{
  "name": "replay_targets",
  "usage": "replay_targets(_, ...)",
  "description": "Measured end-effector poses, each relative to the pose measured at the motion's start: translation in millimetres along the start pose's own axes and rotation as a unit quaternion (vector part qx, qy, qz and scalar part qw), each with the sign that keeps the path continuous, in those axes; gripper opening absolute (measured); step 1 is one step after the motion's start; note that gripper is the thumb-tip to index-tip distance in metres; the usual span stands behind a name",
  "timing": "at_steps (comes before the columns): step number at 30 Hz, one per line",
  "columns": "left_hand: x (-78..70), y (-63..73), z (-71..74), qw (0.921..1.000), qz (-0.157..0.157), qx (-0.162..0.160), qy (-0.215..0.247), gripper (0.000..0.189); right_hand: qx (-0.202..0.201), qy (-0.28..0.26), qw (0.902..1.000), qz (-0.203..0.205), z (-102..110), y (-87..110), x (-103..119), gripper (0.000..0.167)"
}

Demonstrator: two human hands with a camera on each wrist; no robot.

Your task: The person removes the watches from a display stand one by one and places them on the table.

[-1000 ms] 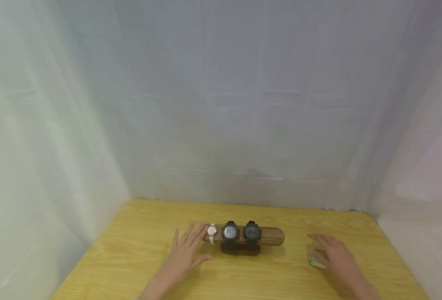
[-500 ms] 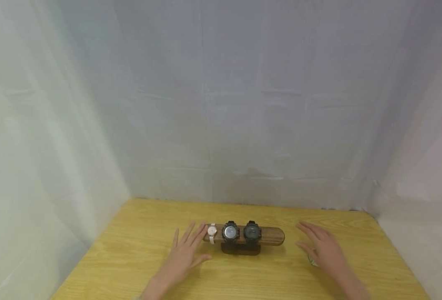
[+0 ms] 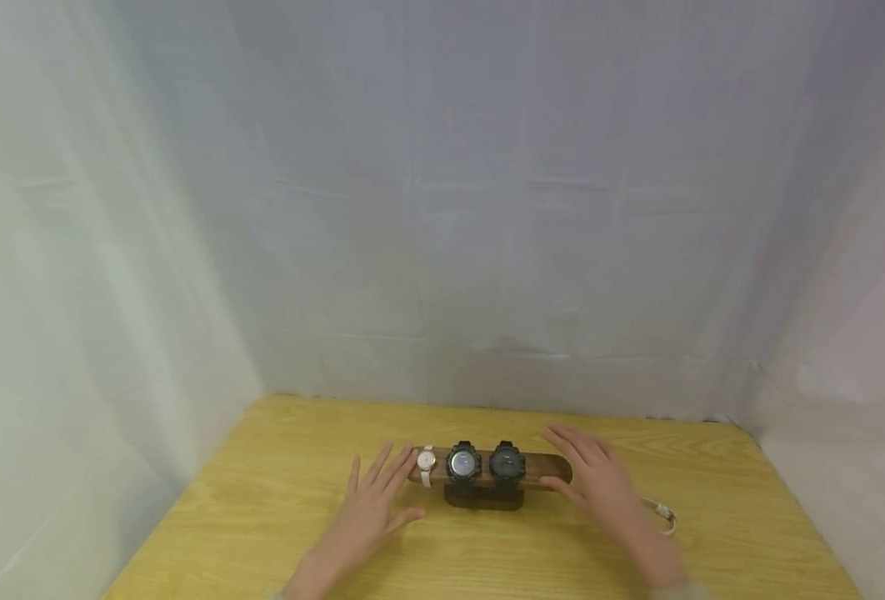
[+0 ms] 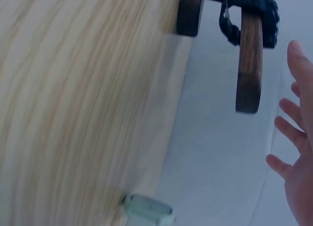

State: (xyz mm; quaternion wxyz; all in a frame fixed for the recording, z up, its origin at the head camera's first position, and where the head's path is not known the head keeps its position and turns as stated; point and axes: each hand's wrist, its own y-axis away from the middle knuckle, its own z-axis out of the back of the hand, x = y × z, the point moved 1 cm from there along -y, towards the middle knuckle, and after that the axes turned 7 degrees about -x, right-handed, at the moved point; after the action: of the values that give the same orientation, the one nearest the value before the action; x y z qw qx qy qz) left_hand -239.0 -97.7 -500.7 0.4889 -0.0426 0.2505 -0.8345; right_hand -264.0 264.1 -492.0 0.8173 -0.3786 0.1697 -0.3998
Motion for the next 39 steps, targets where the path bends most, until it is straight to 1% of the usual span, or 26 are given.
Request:
replay_targets(4, -0.4, -0.2, 0.1, 1.0, 0.001, -0.001, 0.003, 0.08, 0.007, -0.012, 0.9999, 0.01, -10, -7.5, 10, 0.072)
replay_targets(8, -0.3, -0.6, -0.7, 1.0, 0.002, 0.004, -0.004, 0.08, 0.04, -0.027, 0.9988, -0.006, -17, -13.5, 20, 0.081)
replay_targets(11, -0.4, -0.8, -1.6, 1.0, 0.0, 0.003, -0.005, 0.08, 0.063, -0.032, 0.9973, -0.018, -21, -16.6, 26, 0.082)
replay_targets(14, -0.3, -0.8, -2.3, 1.0, -0.001, 0.0, -0.004, 0.079, 0.071, -0.041, 0.9966, -0.016, -25, -19.8, 31, 0.082)
replay_targets(17, -0.7, -0.7, -2.2, 1.0, -0.001, -0.001, -0.003, 0.08, 0.069, -0.047, 0.9965, -0.008, -28, -22.7, 35, 0.082)
replay_targets(21, -1.0, -0.3, -1.6, 1.0, 0.001, 0.001, 0.001, 0.082, 0.081, -0.042, 0.9958, -0.011, -32, -24.2, 38, 0.081)
replay_targets(25, -0.7, -0.3, -1.7, 1.0, 0.0, 0.002, -0.001, 0.086, 0.103, -0.039, 0.9935, -0.027, -35, -24.1, 39, 0.08)
replay_targets(31, -0.2, -0.7, -4.9, 0.9999, -0.004, -0.01, -0.005, 0.086, 0.1, -0.041, 0.9935, -0.036, -39, -23.0, 38, 0.078)
replay_targets(35, 0.2, -0.5, -6.8, 1.0, -0.001, -0.007, -0.006, 0.086, 0.101, -0.051, 0.9923, -0.05, -40, -22.7, 37, 0.077)
replay_targets(39, 0.8, -0.7, -8.3, 1.0, 0.004, -0.004, -0.006, 0.086, 0.112, -0.064, 0.9891, -0.071, -39, -23.1, 36, 0.077)
